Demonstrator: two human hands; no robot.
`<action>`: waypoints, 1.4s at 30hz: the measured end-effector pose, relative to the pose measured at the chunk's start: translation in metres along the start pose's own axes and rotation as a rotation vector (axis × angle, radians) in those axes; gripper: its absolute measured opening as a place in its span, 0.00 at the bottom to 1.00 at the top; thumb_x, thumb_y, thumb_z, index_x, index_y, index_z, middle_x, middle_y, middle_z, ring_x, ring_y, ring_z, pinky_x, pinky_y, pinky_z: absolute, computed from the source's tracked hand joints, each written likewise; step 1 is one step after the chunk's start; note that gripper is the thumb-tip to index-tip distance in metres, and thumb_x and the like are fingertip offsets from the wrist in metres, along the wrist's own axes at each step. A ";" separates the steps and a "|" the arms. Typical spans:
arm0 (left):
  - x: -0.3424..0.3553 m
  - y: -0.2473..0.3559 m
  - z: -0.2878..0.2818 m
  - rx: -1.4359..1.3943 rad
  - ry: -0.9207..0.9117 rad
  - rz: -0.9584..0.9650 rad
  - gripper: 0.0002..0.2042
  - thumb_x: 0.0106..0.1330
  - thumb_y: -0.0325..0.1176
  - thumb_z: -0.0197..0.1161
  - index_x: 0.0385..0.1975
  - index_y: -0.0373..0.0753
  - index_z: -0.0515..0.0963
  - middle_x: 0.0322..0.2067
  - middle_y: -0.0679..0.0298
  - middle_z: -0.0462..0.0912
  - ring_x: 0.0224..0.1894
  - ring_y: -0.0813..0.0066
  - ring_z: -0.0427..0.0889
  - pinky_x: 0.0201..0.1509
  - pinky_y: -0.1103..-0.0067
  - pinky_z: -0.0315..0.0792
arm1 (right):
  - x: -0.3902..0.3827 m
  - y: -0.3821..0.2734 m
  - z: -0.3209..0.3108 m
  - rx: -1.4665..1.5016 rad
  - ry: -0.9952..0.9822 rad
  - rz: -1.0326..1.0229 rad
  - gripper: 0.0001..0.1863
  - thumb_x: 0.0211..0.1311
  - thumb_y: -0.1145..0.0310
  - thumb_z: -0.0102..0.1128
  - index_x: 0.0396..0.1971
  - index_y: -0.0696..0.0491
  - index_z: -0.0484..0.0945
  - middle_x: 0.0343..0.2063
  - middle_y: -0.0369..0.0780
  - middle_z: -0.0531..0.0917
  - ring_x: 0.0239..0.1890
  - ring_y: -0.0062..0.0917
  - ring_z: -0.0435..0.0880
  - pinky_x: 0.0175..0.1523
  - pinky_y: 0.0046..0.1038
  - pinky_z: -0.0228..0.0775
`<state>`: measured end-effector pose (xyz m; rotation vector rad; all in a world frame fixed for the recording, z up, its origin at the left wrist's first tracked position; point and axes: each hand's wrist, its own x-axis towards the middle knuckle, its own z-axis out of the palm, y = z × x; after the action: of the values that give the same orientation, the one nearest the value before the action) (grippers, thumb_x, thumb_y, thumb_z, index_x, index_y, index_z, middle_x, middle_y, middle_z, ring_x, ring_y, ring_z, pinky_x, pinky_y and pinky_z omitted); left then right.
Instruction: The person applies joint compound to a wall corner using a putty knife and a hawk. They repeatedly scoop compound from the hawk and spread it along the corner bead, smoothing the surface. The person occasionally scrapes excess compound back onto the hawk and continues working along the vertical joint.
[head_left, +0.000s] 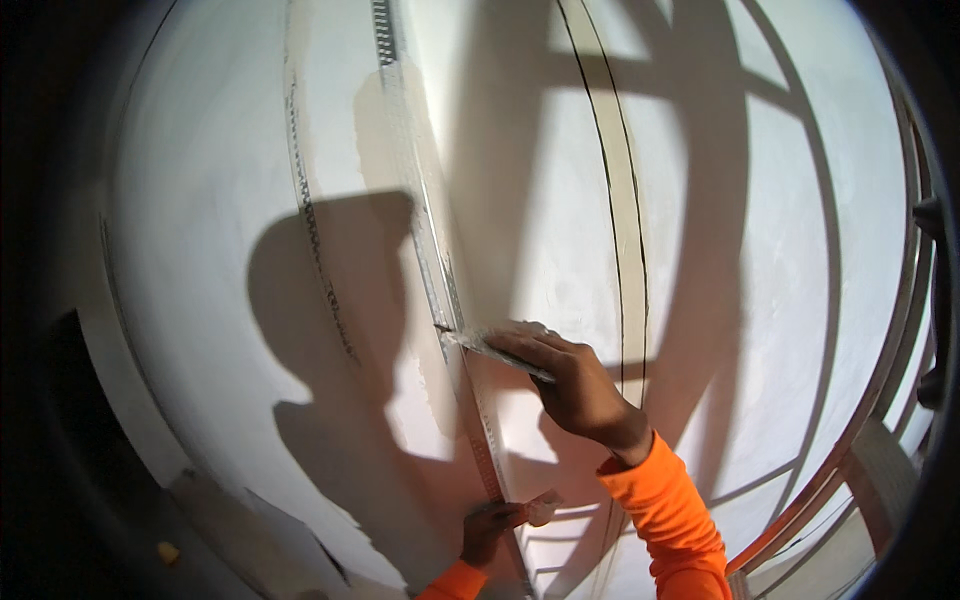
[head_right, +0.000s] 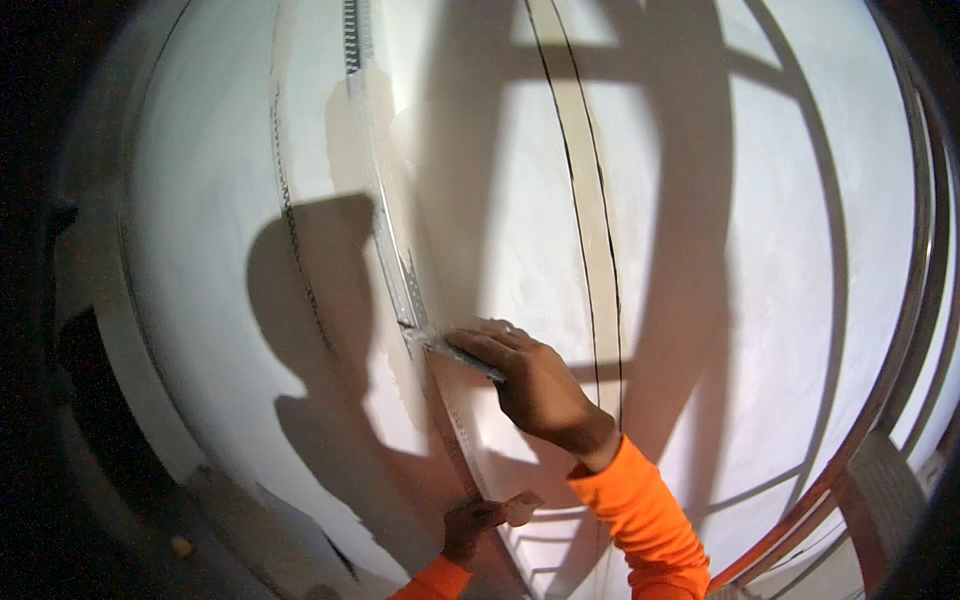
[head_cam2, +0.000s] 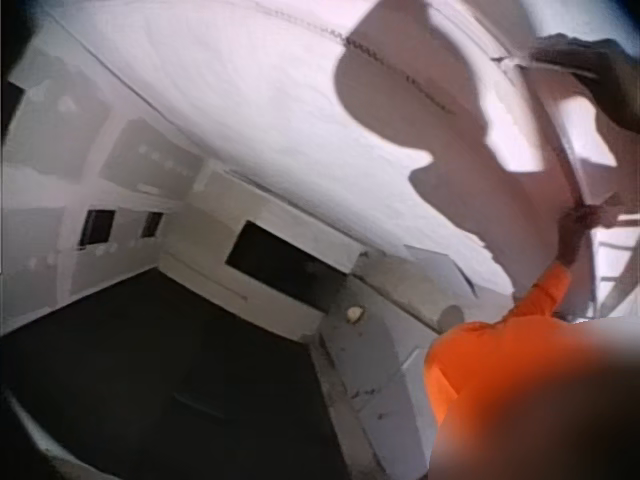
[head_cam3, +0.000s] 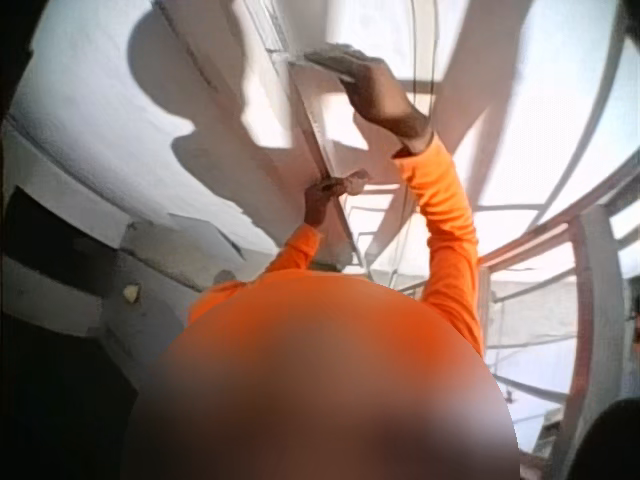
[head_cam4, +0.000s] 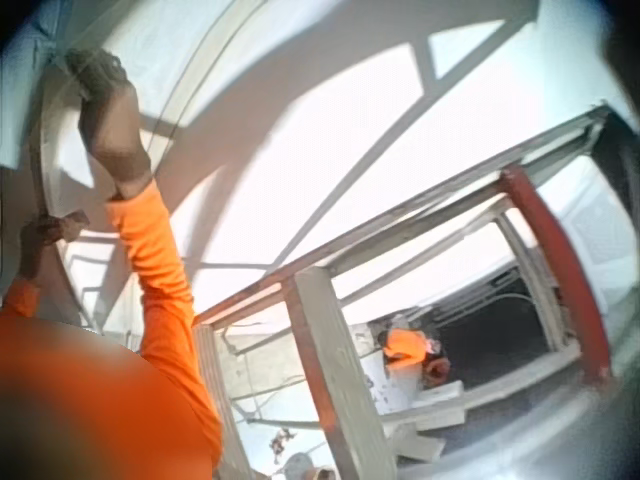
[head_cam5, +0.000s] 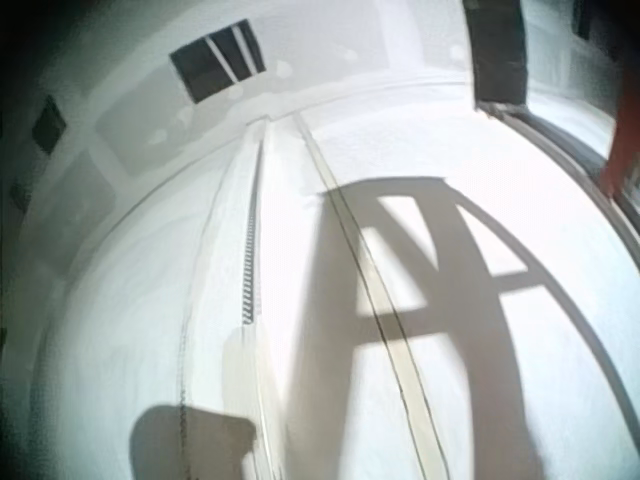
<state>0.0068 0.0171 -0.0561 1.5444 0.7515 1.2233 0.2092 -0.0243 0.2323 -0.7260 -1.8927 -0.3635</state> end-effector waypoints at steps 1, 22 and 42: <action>0.001 -0.003 -0.001 -0.047 -0.023 0.010 0.11 0.61 0.34 0.74 0.37 0.32 0.88 0.35 0.61 0.90 0.39 0.75 0.87 0.49 0.77 0.80 | 0.004 -0.005 -0.012 0.018 0.056 0.008 0.28 0.60 0.87 0.54 0.61 0.55 0.76 0.56 0.51 0.82 0.58 0.46 0.82 0.62 0.38 0.77; 0.021 -0.046 -0.003 -0.004 -0.241 0.174 0.12 0.70 0.33 0.65 0.47 0.33 0.84 0.39 0.61 0.87 0.40 0.69 0.84 0.45 0.74 0.78 | 0.236 -0.109 -0.025 -1.435 -0.083 -0.426 0.12 0.68 0.69 0.52 0.39 0.55 0.85 0.39 0.41 0.89 0.52 0.34 0.80 0.57 0.38 0.71; 0.019 0.002 -0.016 0.085 -0.227 0.368 0.16 0.73 0.43 0.59 0.42 0.36 0.86 0.37 0.51 0.88 0.38 0.58 0.88 0.47 0.68 0.77 | -0.031 -0.160 0.060 -0.698 -0.198 0.357 0.28 0.54 0.77 0.63 0.59 0.56 0.79 0.43 0.45 0.84 0.45 0.34 0.83 0.45 0.36 0.75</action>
<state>-0.0028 0.0385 -0.0478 1.9135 0.3845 1.2608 0.0740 -0.1243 0.1902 -1.5866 -1.7595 -0.7569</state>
